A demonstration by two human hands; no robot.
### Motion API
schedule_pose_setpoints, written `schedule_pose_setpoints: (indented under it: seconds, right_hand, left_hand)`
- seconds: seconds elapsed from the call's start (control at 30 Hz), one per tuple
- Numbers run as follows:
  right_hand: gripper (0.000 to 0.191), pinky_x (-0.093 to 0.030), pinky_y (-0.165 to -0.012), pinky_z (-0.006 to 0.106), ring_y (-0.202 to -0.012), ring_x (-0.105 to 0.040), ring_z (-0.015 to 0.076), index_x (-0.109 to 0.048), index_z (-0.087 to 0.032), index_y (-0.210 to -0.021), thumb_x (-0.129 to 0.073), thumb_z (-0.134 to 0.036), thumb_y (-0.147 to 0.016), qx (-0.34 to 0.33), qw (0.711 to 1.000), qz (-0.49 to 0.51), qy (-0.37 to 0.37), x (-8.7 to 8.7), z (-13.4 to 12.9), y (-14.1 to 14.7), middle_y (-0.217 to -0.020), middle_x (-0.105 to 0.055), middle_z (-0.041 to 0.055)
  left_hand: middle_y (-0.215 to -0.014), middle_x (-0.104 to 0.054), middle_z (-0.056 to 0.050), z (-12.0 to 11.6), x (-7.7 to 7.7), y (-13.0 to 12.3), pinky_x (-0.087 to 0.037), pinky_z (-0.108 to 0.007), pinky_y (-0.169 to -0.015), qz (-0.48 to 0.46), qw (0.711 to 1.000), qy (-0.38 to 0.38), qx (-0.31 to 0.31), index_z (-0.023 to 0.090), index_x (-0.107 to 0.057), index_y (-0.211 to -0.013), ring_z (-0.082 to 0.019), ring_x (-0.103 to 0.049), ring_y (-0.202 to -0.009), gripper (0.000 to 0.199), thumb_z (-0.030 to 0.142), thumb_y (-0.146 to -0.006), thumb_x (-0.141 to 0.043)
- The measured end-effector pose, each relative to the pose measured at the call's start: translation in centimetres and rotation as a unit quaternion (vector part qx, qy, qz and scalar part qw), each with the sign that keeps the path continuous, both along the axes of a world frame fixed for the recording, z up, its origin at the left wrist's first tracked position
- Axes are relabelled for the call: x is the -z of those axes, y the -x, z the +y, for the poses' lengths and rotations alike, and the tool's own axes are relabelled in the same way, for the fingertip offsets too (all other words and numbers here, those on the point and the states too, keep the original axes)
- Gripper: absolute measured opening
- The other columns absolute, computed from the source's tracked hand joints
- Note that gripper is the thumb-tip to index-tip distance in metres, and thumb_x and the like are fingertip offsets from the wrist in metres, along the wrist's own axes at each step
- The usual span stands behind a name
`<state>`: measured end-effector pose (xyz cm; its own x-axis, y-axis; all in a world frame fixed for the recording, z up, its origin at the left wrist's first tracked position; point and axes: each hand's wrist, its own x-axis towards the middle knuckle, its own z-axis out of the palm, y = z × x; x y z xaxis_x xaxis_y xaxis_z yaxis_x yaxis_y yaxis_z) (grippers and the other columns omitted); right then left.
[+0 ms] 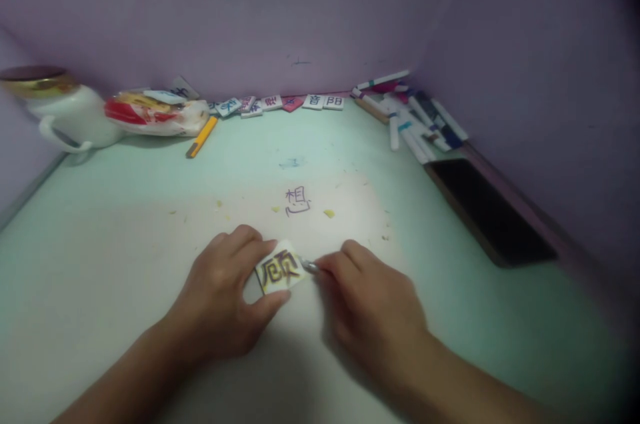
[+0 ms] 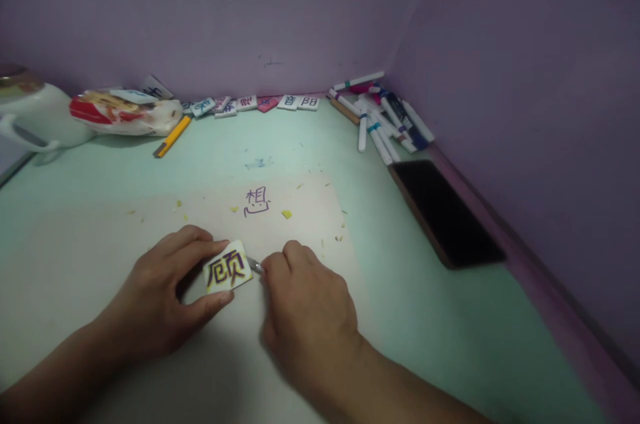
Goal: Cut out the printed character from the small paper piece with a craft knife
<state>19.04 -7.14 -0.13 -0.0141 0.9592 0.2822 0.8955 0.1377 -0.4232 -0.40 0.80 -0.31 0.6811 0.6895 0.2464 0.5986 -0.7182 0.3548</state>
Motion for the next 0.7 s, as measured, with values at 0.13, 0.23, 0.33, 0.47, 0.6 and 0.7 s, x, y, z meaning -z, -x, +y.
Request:
schedule_pose_setpoints:
  seconds: [0.13, 0.23, 0.33, 0.47, 0.6, 0.7]
  right_hand:
    - [0.025, -0.029, -0.048, 0.031, -0.057, -0.056, 0.0199, -0.069, -0.017, -0.082, -0.045, -0.018, -0.089, 0.005, 1.0, 0.002, -0.001, 0.0, 0.0, 0.1, -0.072, -0.061, 0.0066]
    - [0.025, -0.029, -0.048, 0.031, -0.057, -0.055, 0.0197, -0.069, -0.017, -0.083, -0.045, -0.018, -0.089, -0.001, 1.0, -0.002, -0.005, -0.1, 0.1, -0.2, -0.072, -0.061, 0.0066]
    - [0.026, -0.031, -0.049, 0.03, -0.057, -0.056, 0.0194, -0.069, -0.017, -0.084, -0.044, -0.018, -0.089, -0.011, 1.0, 0.002, 0.012, -0.2, 0.2, -0.4, -0.073, -0.062, 0.0066]
    - [0.025, -0.032, -0.05, 0.03, -0.059, -0.057, 0.0198, -0.069, -0.018, -0.083, -0.045, -0.019, -0.089, -0.002, 1.0, 0.011, 0.028, -0.2, 0.4, -0.2, -0.073, -0.061, 0.006]
    - [0.023, -0.034, -0.051, 0.03, -0.061, -0.058, 0.0198, -0.068, -0.018, -0.084, -0.046, -0.019, -0.088, 0.001, 0.998, 0.036, 0.047, -0.4, 0.5, -0.4, -0.075, -0.062, 0.0054]
    - [0.024, -0.038, -0.056, 0.03, -0.062, -0.058, 0.0179, -0.069, -0.019, -0.085, -0.046, -0.021, -0.089, -0.021, 0.993, 0.09, 0.071, -0.7, 0.5, -1.7, -0.076, -0.063, 0.0043]
  left_hand:
    - [-0.096, -0.057, -0.008, -0.1, 0.0, -0.2, -0.046, -0.041, -0.073, 0.004, 1.0, -0.01, 0.0, 0.016, -0.057, -0.11, -0.025, -0.054, -0.083, 0.038, 0.04, -0.082, -0.063]
    - [-0.095, -0.057, -0.008, 0.0, 0.0, -0.3, -0.046, -0.04, -0.071, 0.007, 1.0, -0.015, 0.001, 0.016, -0.057, -0.11, -0.024, -0.053, -0.081, 0.038, 0.041, -0.082, -0.064]
    - [-0.094, -0.057, -0.007, 0.0, 0.1, -0.3, -0.046, -0.04, -0.071, 0.006, 1.0, -0.017, 0.001, 0.016, -0.057, -0.109, -0.024, -0.053, -0.081, 0.037, 0.04, -0.082, -0.062]
    - [-0.092, -0.056, -0.007, 0.0, 0.0, -0.3, -0.047, -0.039, -0.071, 0.009, 1.0, -0.012, -0.001, 0.016, -0.058, -0.107, -0.023, -0.054, -0.08, 0.036, 0.042, -0.083, -0.061]
    - [-0.092, -0.057, -0.007, -0.1, -0.1, -0.3, -0.047, -0.039, -0.071, 0.008, 1.0, -0.003, 0.003, 0.016, -0.059, -0.107, -0.023, -0.055, -0.08, 0.033, 0.039, -0.083, -0.06]
    - [-0.103, -0.059, -0.009, 0.0, -0.1, -0.2, -0.048, -0.039, -0.076, 0.002, 1.0, -0.005, 0.011, 0.018, -0.058, -0.115, -0.024, -0.057, -0.087, 0.035, 0.034, -0.083, -0.058]
